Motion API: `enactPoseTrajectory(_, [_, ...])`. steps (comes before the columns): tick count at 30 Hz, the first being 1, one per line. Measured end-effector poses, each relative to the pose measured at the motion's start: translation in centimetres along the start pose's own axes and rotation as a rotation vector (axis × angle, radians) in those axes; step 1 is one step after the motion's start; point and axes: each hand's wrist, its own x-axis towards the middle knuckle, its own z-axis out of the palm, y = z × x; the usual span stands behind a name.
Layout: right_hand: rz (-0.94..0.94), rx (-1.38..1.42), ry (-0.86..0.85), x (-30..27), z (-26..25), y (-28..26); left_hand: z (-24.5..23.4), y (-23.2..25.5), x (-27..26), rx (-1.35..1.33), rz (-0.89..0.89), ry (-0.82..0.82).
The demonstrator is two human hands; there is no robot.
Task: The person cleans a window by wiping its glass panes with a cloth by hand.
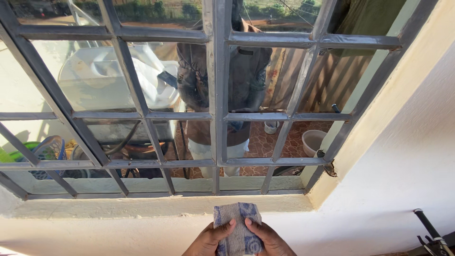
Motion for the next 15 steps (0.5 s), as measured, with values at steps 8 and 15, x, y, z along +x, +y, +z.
enactPoseTrajectory(8, [-0.226,-0.339,0.095,3.1,-1.6,3.5,-3.9,1.8,-1.1,0.213,0.021,-0.051])
enactPoseTrajectory(15, [-0.139,-0.186,0.104,4.3,-4.3,6.2,-5.2,2.1,-1.5,0.413,-0.041,-0.135])
